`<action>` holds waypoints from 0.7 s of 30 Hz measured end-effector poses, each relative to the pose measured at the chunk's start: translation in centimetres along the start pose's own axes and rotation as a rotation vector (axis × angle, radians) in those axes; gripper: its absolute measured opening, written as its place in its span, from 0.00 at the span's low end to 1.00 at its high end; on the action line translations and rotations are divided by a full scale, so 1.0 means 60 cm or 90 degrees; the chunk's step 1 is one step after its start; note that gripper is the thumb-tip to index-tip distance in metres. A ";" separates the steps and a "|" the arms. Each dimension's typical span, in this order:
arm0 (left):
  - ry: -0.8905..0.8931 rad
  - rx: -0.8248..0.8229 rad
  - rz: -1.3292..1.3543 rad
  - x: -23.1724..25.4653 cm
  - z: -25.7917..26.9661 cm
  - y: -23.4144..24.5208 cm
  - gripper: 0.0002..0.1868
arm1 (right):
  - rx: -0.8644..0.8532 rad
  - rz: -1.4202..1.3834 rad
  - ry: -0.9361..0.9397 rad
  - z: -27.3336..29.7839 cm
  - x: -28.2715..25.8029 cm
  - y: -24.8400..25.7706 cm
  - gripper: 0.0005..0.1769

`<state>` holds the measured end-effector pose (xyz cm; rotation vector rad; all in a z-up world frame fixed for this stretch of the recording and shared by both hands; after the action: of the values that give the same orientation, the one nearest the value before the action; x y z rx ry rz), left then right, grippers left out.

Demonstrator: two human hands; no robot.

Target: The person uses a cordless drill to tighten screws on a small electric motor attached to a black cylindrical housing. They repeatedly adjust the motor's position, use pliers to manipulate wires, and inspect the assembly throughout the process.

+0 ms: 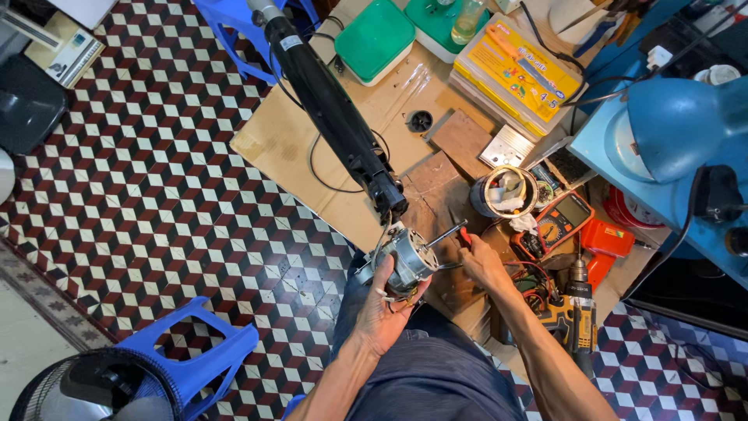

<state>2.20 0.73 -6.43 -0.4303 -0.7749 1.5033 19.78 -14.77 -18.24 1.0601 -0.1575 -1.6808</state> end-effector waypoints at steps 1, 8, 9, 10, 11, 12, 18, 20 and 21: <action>-0.002 0.004 -0.004 0.003 0.001 0.001 0.35 | 0.042 0.099 0.102 -0.008 -0.022 0.003 0.21; -0.002 0.011 -0.033 0.006 0.007 0.015 0.36 | -0.076 -0.400 0.077 0.122 -0.172 0.144 0.27; 0.005 0.016 -0.035 0.006 0.008 0.014 0.36 | -0.087 -0.302 0.101 0.132 -0.200 0.149 0.25; -0.002 0.008 -0.044 0.007 0.010 0.011 0.36 | -0.095 -0.203 0.123 0.139 -0.222 0.153 0.23; -0.010 -0.001 -0.052 0.010 0.014 0.009 0.36 | -0.111 -0.195 0.139 0.144 -0.238 0.156 0.23; -0.020 -0.009 -0.060 0.015 0.017 0.007 0.36 | -0.129 -0.188 0.157 0.144 -0.253 0.157 0.23; -0.038 0.015 -0.076 0.029 0.031 0.012 0.35 | -0.194 -0.072 0.148 0.141 -0.269 0.148 0.23; -0.028 0.023 -0.059 0.029 0.031 0.018 0.34 | -0.202 -0.106 0.181 0.135 -0.269 0.142 0.25; -0.023 0.026 -0.050 0.029 0.031 0.021 0.34 | -0.207 -0.132 0.182 0.132 -0.267 0.138 0.26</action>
<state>-0.17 2.09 -5.69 -0.3392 -0.7788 1.4542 20.26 -7.95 0.23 1.0798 0.4103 -1.6451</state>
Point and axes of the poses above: each hand's wrist, its own z-axis away from the middle knuckle, its own y-axis out of the back of the hand, x = y × z, the point moved 5 cm from there along -z, towards the middle knuckle, and after that the axes turned 4 degrees about -y, right-handed, at the moved point
